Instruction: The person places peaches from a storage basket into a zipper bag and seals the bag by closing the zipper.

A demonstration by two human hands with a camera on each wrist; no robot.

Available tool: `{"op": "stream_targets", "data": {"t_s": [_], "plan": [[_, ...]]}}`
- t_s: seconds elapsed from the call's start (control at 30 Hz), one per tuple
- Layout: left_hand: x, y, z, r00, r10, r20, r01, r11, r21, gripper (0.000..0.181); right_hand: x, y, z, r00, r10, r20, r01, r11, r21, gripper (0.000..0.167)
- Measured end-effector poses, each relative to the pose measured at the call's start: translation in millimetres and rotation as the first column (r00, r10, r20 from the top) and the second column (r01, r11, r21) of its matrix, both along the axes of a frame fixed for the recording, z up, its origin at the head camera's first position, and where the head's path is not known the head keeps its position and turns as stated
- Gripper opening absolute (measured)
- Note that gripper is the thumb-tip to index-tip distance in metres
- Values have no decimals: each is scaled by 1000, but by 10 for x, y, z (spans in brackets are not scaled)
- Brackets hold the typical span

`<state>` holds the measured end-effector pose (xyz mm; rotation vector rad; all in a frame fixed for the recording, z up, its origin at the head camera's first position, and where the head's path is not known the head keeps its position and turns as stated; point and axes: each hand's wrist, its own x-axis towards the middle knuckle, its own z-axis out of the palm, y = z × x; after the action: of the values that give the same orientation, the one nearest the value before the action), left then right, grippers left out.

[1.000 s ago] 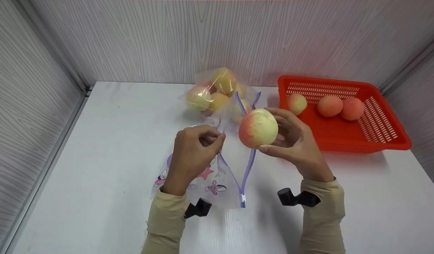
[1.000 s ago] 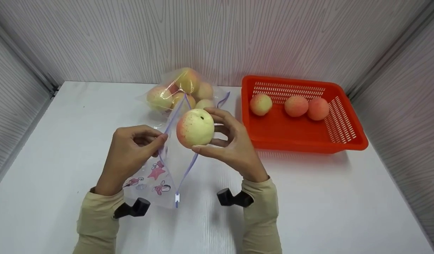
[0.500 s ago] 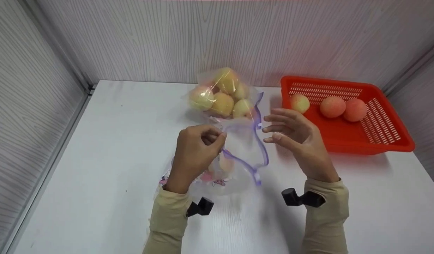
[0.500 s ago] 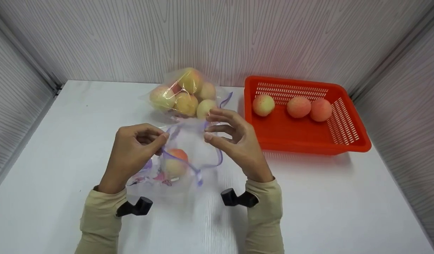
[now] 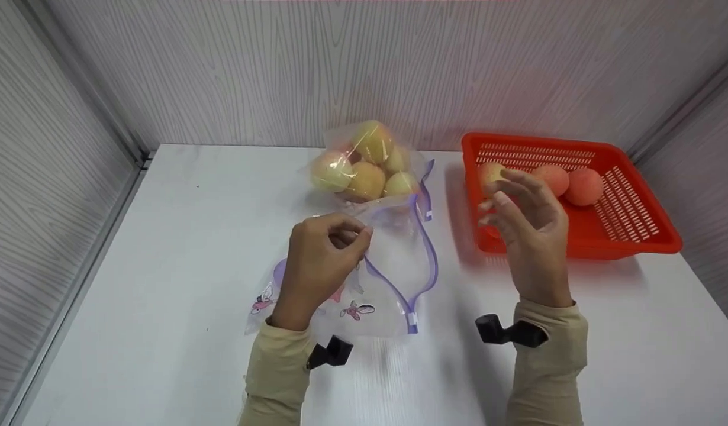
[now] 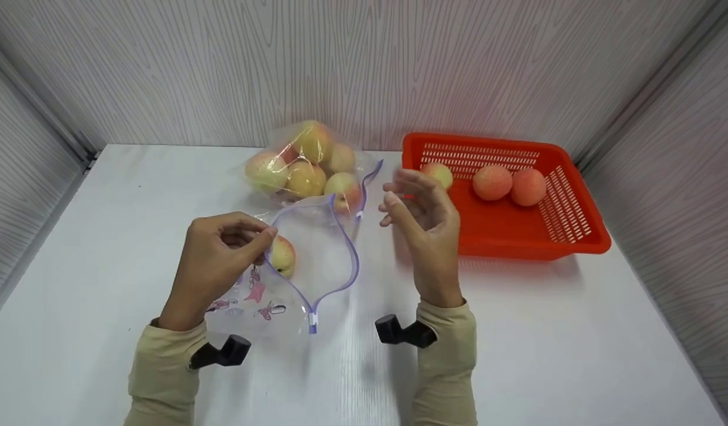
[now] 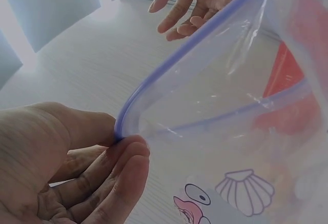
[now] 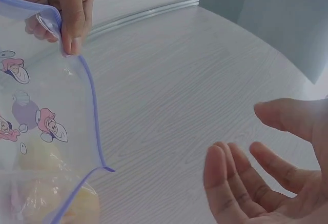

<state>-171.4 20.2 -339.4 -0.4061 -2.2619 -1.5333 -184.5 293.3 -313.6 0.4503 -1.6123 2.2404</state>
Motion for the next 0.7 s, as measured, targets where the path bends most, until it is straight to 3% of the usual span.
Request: {"op": "stream_targets", "data": {"t_s": [0.1,0.17,0.23,0.3,0.37,0.4,0.43,0.5,0.57,0.63,0.7], "plan": [[9,-21,-16,1000,5,13,-5,1000,1,5,-21,37,12,986,-138,-94,123,981,-147,32],[17,-38,-31,1000,7,24,-7,1000,-3,5,-22,97,18,952,-272,-141,243,951,-193,32],[24,-50,-48,999,6,38,-6,1000,-4,5,-13,174,46,905,-398,-153,369,910,-188,34],[30,-55,-58,999,7,49,-7,1000,-6,5,-41,294,84,865,-484,-133,473,875,-106,35],[31,-55,-61,999,6,53,-6,1000,-1,5,-99,400,156,838,-533,-113,543,834,96,37],[27,-54,-64,999,7,52,-7,1000,1,5,-147,444,205,835,-541,-105,550,806,219,39],[25,-53,-62,999,8,50,-8,1000,3,5,-204,485,250,830,-548,-102,544,758,360,41],[23,-54,-56,999,8,41,-8,1000,0,5,-337,542,342,830,-546,-111,487,614,622,47],[22,-57,-50,999,10,34,-9,1000,-9,5,-478,574,423,854,-511,-99,380,481,790,56],[25,-58,-33,1000,10,29,-9,1000,-21,5,-627,604,482,879,-474,-57,262,378,888,65],[29,-61,-13,1000,9,25,-8,999,-32,5,-782,625,523,897,-442,5,149,314,937,71]]}}
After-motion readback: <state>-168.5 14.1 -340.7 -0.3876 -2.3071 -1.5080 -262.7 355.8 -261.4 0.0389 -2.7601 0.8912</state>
